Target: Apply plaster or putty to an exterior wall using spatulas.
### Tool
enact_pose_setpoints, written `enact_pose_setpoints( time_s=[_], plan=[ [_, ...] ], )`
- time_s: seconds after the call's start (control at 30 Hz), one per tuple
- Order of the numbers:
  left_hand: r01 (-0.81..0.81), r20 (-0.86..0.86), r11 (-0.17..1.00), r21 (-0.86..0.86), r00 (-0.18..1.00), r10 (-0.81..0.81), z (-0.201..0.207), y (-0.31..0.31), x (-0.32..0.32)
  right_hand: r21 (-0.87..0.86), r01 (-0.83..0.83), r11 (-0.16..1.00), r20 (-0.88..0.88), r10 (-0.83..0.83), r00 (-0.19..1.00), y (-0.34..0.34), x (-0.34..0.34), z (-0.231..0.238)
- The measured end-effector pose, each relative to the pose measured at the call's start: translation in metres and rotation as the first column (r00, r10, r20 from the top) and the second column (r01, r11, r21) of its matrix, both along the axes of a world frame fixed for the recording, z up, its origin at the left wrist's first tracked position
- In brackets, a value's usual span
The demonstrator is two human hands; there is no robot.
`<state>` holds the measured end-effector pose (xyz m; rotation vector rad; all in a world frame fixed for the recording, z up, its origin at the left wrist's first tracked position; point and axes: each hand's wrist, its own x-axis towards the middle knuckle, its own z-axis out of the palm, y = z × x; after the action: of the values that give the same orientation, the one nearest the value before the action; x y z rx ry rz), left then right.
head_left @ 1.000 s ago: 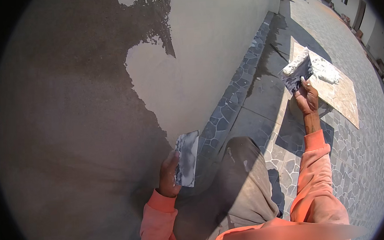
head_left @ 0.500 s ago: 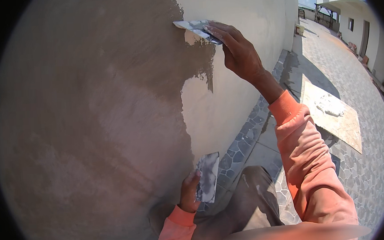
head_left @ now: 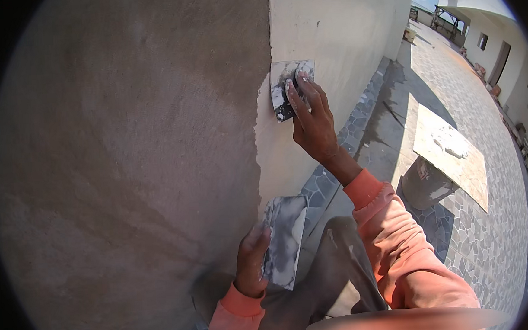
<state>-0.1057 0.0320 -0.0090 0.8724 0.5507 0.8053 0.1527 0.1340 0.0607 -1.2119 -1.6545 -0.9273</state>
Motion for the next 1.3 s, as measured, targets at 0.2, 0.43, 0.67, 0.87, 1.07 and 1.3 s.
enact_pose_setpoints(
  time_s=[0.2, 0.43, 0.67, 0.87, 1.07, 1.3],
  plan=[
    [-0.012, -0.058, 0.984, 0.175, 0.998, 0.023, -0.003, 0.000, -0.002, -0.084, -0.080, 0.993, -0.062, 0.075, 0.995, -0.030, -0.018, -0.065],
    [-0.046, -0.057, 0.964, 0.261, 0.996, 0.063, -0.003, 0.000, 0.001, -0.131, -0.063, 0.989, -0.698, -0.047, 0.715, -0.064, 0.006, 0.015],
    [-0.008, -0.065, 0.965, 0.261, 0.998, 0.026, -0.008, 0.004, -0.001, -0.308, 0.027, 0.951, -0.659, -0.233, 0.715, -0.019, 0.028, 0.112],
    [-0.026, -0.136, 0.926, 0.376, 0.987, 0.083, -0.016, 0.004, -0.004, -0.007, 0.133, 0.991, -0.168, -0.133, 0.977, -0.016, -0.036, 0.086],
    [-0.030, -0.042, 0.876, 0.482, 0.997, 0.057, -0.017, 0.002, -0.009, 0.137, -0.082, 0.987, -0.173, 0.106, 0.979, -0.049, -0.032, 0.092],
    [-0.035, 0.016, 0.968, 0.249, 0.999, 0.032, -0.014, 0.002, -0.003, -0.132, 0.115, 0.984, -0.687, -0.175, 0.705, -0.006, 0.040, 0.149]
  ],
)
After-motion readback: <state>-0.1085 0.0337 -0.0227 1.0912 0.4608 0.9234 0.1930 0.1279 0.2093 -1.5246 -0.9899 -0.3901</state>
